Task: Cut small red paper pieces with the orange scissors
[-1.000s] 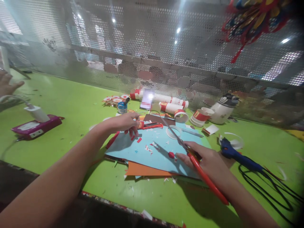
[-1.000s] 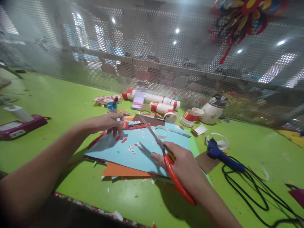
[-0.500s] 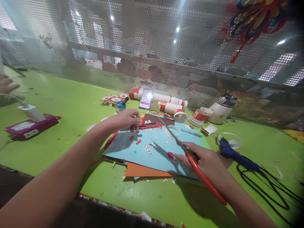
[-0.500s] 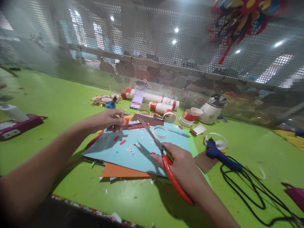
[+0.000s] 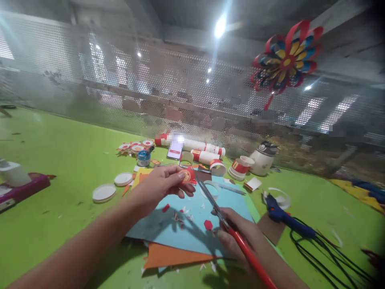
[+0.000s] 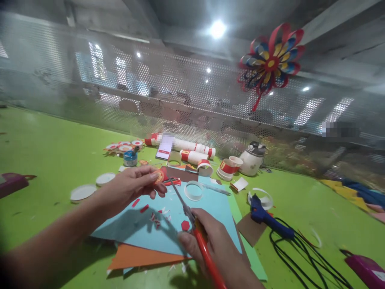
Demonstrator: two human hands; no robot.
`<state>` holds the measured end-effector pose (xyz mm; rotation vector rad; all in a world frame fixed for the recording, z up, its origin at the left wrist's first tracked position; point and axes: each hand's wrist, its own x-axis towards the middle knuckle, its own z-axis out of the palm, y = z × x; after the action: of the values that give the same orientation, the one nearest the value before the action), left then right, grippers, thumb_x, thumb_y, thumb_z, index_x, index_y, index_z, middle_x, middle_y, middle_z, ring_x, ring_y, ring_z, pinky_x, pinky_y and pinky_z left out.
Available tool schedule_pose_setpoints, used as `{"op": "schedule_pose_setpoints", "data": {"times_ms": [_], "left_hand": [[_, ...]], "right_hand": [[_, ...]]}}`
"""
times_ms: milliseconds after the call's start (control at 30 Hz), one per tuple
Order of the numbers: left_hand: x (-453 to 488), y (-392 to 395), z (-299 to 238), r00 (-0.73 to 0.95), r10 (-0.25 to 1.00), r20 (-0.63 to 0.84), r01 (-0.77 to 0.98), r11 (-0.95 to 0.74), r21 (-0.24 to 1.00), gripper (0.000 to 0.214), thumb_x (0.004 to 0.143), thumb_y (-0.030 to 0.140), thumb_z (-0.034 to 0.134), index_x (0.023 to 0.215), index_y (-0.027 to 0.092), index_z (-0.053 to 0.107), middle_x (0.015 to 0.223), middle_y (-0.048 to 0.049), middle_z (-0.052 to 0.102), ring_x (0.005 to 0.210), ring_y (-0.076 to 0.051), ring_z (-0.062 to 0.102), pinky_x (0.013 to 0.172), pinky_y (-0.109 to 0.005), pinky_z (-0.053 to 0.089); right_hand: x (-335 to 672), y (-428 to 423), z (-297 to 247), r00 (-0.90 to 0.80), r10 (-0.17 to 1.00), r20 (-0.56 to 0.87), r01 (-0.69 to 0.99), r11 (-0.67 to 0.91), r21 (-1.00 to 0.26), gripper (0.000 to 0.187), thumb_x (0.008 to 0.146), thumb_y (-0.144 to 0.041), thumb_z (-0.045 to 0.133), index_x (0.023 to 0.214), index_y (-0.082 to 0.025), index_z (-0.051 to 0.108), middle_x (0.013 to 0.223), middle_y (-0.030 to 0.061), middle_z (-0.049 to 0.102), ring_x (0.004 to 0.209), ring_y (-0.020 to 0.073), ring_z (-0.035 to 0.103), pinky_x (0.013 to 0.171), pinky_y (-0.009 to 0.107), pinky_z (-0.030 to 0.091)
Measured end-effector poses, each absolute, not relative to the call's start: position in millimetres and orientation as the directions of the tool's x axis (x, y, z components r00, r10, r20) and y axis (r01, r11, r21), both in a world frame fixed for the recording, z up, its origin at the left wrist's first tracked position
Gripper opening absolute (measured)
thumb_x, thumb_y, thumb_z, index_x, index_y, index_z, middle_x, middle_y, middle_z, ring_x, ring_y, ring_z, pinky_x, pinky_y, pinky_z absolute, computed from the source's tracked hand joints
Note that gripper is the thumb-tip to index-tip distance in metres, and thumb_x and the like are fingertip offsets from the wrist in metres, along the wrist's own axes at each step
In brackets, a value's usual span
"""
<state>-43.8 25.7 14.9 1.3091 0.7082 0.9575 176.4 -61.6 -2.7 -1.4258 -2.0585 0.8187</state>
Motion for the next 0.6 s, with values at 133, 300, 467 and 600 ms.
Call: {"op": "schedule_pose_setpoints", "data": {"times_ms": [133, 300, 467, 600], "left_hand": [[-35.1, 16.8, 14.3, 0.466, 0.878, 0.111, -0.197, -0.019, 0.980, 0.017, 0.085, 0.030, 0.055, 0.077, 0.015, 0.055, 0.073, -0.0081, 0.071, 0.063, -0.012, 0.062, 0.056, -0.023, 0.044], [-30.2, 14.1, 7.7, 0.464, 0.871, 0.162, -0.205, -0.072, 0.976, 0.018, 0.087, 0.034, 0.051, 0.083, 0.016, 0.054, 0.075, -0.0066, 0.070, 0.070, -0.015, 0.064, 0.058, -0.025, 0.045], [-27.6, 12.9, 6.1, 0.450, 0.879, 0.159, -0.214, -0.067, 0.974, 0.017, 0.087, 0.033, 0.050, 0.081, 0.017, 0.052, 0.073, -0.0061, 0.070, 0.064, -0.014, 0.063, 0.059, -0.027, 0.045], [-26.8, 11.8, 7.7, 0.443, 0.884, 0.148, -0.220, -0.052, 0.974, 0.016, 0.086, 0.032, 0.051, 0.080, 0.017, 0.052, 0.073, -0.0063, 0.070, 0.065, -0.015, 0.063, 0.060, -0.028, 0.044]], "right_hand": [[174.5, -61.5, -9.4, -0.335, 0.935, 0.114, 0.604, 0.306, -0.736, 0.029, 0.086, -0.047, 0.045, 0.092, -0.019, 0.051, 0.068, -0.0041, 0.043, 0.059, 0.0124, 0.037, 0.054, 0.023, 0.030], [170.1, -65.0, -11.0, -0.329, 0.927, 0.178, 0.561, 0.344, -0.753, 0.040, 0.087, -0.056, 0.038, 0.092, -0.020, 0.052, 0.069, -0.0035, 0.043, 0.059, 0.0121, 0.036, 0.053, 0.023, 0.030], [169.4, -66.0, -12.5, -0.328, 0.927, 0.183, 0.552, 0.345, -0.759, 0.046, 0.088, -0.060, 0.033, 0.092, -0.019, 0.053, 0.064, -0.0041, 0.040, 0.056, 0.0113, 0.035, 0.051, 0.024, 0.030], [168.5, -65.7, -14.0, -0.323, 0.929, 0.182, 0.556, 0.342, -0.758, 0.047, 0.088, -0.061, 0.031, 0.085, -0.019, 0.053, 0.063, -0.0039, 0.038, 0.055, 0.0117, 0.033, 0.050, 0.024, 0.028]]}}
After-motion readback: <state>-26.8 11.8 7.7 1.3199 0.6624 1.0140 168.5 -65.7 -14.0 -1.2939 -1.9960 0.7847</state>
